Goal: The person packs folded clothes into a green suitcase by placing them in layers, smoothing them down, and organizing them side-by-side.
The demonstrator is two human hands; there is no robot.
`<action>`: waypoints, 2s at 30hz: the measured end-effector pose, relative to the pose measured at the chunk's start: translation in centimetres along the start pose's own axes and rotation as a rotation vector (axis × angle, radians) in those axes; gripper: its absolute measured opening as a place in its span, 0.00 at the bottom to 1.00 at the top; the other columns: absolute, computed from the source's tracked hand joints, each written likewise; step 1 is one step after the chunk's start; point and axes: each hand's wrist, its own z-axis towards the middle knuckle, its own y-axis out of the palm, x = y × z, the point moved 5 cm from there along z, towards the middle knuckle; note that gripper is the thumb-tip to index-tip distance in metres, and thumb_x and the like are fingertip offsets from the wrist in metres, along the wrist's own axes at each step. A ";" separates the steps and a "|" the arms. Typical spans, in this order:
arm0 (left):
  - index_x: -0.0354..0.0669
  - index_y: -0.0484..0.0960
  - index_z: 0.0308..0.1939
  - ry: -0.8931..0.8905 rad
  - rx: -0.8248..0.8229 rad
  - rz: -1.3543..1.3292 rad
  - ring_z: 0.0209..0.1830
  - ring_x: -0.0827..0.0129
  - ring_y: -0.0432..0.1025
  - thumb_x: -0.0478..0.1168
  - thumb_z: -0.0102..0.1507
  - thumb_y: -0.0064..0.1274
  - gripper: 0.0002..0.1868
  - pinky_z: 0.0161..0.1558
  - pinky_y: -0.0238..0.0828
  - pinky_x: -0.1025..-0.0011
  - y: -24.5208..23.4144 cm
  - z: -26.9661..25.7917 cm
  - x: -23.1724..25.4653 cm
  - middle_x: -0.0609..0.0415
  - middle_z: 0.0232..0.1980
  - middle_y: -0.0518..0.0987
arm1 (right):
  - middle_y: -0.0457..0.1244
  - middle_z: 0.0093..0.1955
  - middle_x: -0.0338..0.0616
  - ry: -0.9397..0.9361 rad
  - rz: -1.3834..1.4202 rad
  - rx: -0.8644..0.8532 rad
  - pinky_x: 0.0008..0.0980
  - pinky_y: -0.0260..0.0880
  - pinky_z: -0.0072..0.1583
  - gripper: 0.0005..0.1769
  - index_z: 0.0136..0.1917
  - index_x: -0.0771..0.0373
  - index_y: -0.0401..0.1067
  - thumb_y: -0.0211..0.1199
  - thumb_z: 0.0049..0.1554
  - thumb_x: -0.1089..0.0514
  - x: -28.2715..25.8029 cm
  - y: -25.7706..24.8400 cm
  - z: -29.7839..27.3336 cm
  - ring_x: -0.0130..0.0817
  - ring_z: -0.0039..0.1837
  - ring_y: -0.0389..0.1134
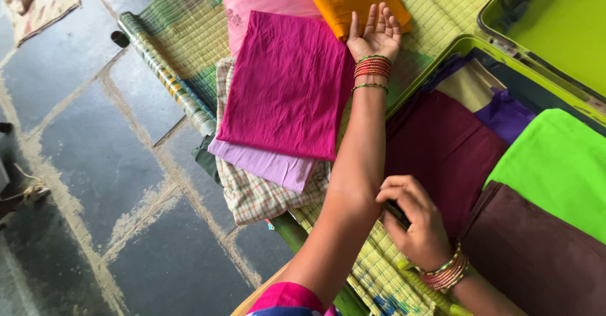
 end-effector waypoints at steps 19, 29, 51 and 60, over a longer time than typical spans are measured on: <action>0.47 0.76 0.59 -0.266 -0.047 0.959 0.42 0.71 0.76 0.56 0.65 0.53 0.25 0.47 0.72 0.68 6.4 -4.9 -8.4 0.57 0.46 0.82 | 0.63 0.67 0.60 0.501 -0.633 -0.048 0.48 0.64 0.67 0.61 0.72 0.65 0.63 0.66 0.41 0.19 27.0 -14.2 16.1 0.56 0.67 0.65; 0.45 0.78 0.55 -0.438 -0.368 1.768 0.42 0.75 0.81 0.56 0.67 0.53 0.22 0.47 0.79 0.70 12.5 -8.6 -9.7 0.59 0.44 0.86 | 0.60 0.72 0.54 0.379 -0.169 -0.338 0.38 0.58 0.71 0.66 0.76 0.68 0.55 0.74 0.38 0.25 24.0 -15.1 13.9 0.45 0.73 0.61; 0.48 0.50 0.79 -0.535 -0.321 1.440 0.62 0.51 0.73 0.74 0.54 0.52 0.59 0.60 0.68 0.48 11.2 -12.2 -12.6 0.42 0.62 0.78 | 0.66 0.64 0.42 0.015 0.619 0.858 0.38 0.71 0.71 0.33 0.66 0.60 0.70 0.77 0.51 0.50 3.0 -31.4 -0.7 0.36 0.66 0.69; 0.26 0.63 0.70 -0.465 -0.428 1.852 0.60 0.52 0.79 0.72 0.54 0.60 0.59 0.55 0.78 0.53 -0.7 -8.3 -20.0 0.32 0.62 0.81 | 0.66 0.70 0.43 0.029 1.113 0.641 0.48 0.67 0.74 0.27 0.72 0.59 0.68 0.66 0.63 0.50 12.4 -25.4 4.3 0.42 0.72 0.67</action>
